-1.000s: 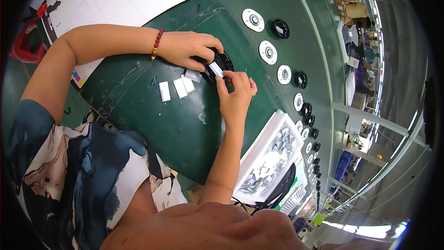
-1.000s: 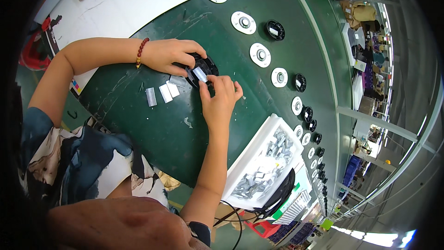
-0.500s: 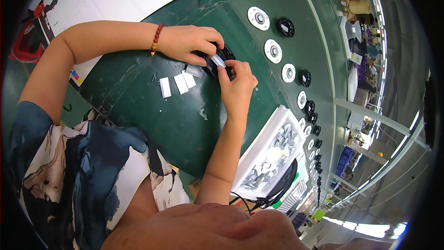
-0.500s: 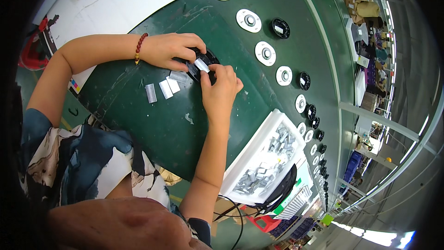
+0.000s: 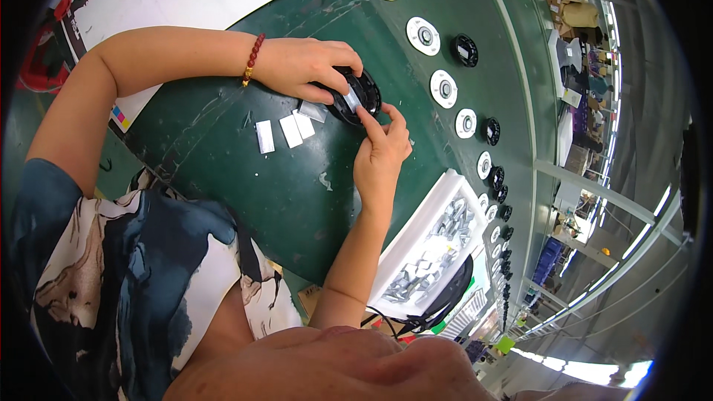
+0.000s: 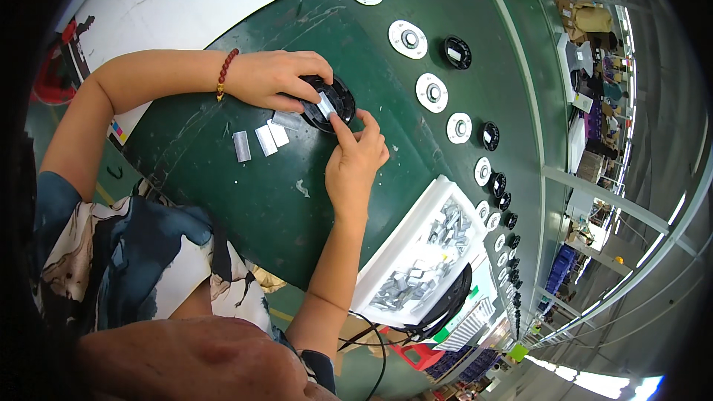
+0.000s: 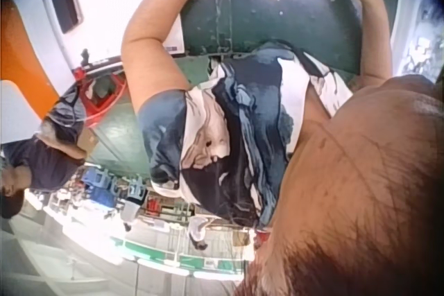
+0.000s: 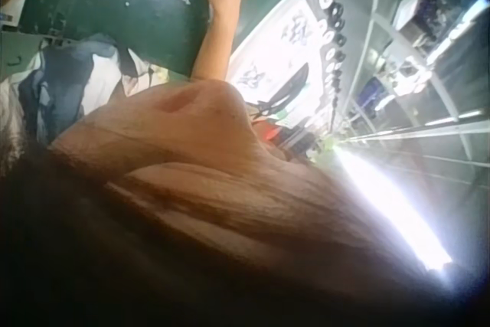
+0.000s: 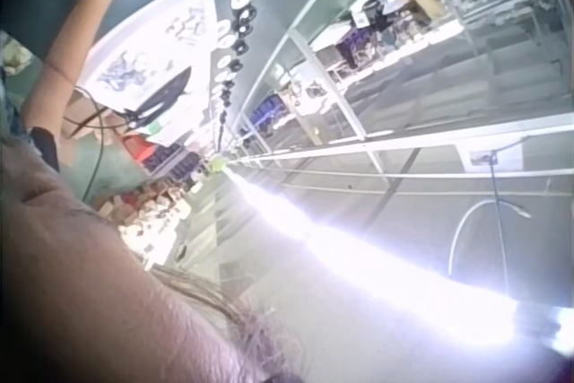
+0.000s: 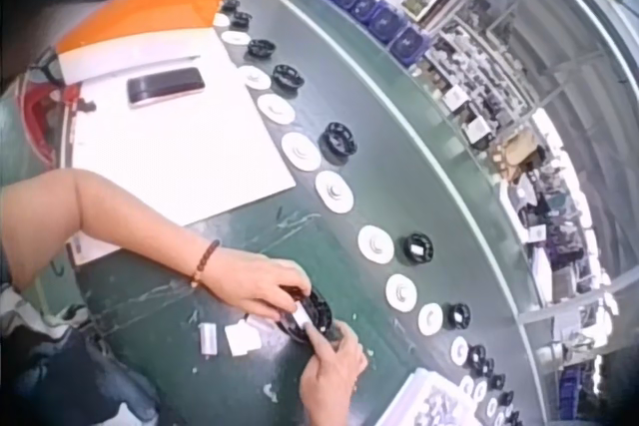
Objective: Manually assemble components into a circular plastic casing at a production line station.
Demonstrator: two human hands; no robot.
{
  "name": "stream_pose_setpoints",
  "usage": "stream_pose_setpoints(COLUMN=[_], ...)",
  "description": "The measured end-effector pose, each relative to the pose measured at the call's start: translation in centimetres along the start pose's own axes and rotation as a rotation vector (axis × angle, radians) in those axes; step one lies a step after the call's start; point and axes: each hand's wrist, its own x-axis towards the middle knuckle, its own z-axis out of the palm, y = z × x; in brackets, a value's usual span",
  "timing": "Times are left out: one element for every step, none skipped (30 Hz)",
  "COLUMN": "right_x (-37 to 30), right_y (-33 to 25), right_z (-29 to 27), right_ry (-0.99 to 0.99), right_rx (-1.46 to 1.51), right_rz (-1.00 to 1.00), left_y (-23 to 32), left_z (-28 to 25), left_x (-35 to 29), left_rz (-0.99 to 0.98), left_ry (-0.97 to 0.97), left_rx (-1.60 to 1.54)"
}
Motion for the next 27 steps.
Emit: stream_pose_setpoints(right_x=[0.0,0.0,0.0,0.2,0.3,0.4,0.4,0.4,0.5,0.5,0.5,0.5,0.5,0.6,0.6,0.6,0.5,0.4,0.5,0.5,0.6,0.6,0.4,-0.2,-0.7,-1.1,-1.4], right_y=[0.0,0.2,0.5,0.3,0.2,-0.1,-0.2,-0.1,-0.1,-0.1,0.0,0.1,0.2,0.3,0.4,0.4,0.4,0.4,0.3,0.3,0.3,0.4,0.3,-0.1,-0.6,-1.1,-1.6], right_z=[0.0,0.1,0.2,0.2,0.2,0.2,0.2,0.4,0.5,0.5,0.5,0.4,0.5,0.5,0.6,0.6,0.5,0.3,0.4,0.5,0.6,0.3,0.1,0.0,0.2,0.4,0.8], right_ry=[-0.013,-0.014,-0.023,-0.031,-0.032,-0.036,-0.042,-0.046,-0.036,-0.027,-0.029,-0.029,-0.031,-0.034,-0.024,-0.012,-0.012,-0.013,-0.014,-0.011,-0.024,-0.029,-0.017,0.059,0.126,0.129,0.125], right_rx=[-0.012,-0.016,-0.037,-0.047,-0.040,-0.026,-0.022,-0.022,-0.041,-0.060,-0.061,-0.066,-0.069,-0.066,-0.065,-0.067,-0.068,-0.065,-0.054,-0.050,-0.059,-0.077,-0.083,-0.077,-0.062,-0.059,0.003], right_rz=[-0.007,-0.004,0.000,-0.005,-0.009,0.003,0.019,0.021,0.015,0.010,0.014,0.009,0.000,0.001,-0.010,-0.018,-0.012,-0.008,-0.011,-0.013,-0.035,-0.052,-0.049,-0.009,0.028,0.027,-0.051], left_y=[-0.1,-0.1,-0.1,0.0,0.1,0.2,0.1,0.1,0.0,0.1,0.3,0.3,0.3,0.3,0.3,0.4,0.4,0.5,0.5,0.5,0.5,0.4,0.4,0.3,0.2,0.0,-0.1], left_z=[0.2,0.2,0.3,0.1,0.0,-0.2,-0.1,-0.1,-0.1,-0.1,-0.2,-0.3,-0.2,-0.1,0.0,0.0,0.0,0.0,-0.1,-0.1,-0.1,-0.1,-0.1,0.0,0.1,0.2,0.2], left_x=[0.0,0.1,0.2,0.1,0.1,0.0,0.0,0.0,0.0,0.0,0.1,0.2,0.1,0.0,0.0,0.3,0.5,0.8,0.6,0.4,0.3,0.5,0.6,0.9,0.8,0.7,0.7], left_rz=[0.001,0.001,0.000,-0.006,-0.007,-0.007,-0.009,-0.002,0.005,0.004,-0.035,-0.073,-0.078,-0.069,-0.059,-0.057,-0.047,-0.035,-0.038,-0.051,-0.063,-0.051,-0.068,-0.085,-0.086,-0.084,-0.082], left_ry=[0.001,-0.001,-0.004,-0.006,-0.011,-0.016,-0.015,-0.009,-0.005,-0.005,-0.033,-0.061,-0.062,-0.048,-0.034,-0.037,-0.031,-0.024,-0.027,-0.039,-0.050,-0.052,-0.054,-0.055,-0.057,-0.030,-0.003], left_rx=[-0.004,-0.006,-0.008,-0.003,0.009,0.022,0.018,0.019,0.021,0.016,-0.017,-0.050,-0.052,-0.035,-0.017,-0.021,-0.003,0.015,0.019,0.023,0.027,0.030,-0.003,-0.036,-0.033,-0.075,-0.117])
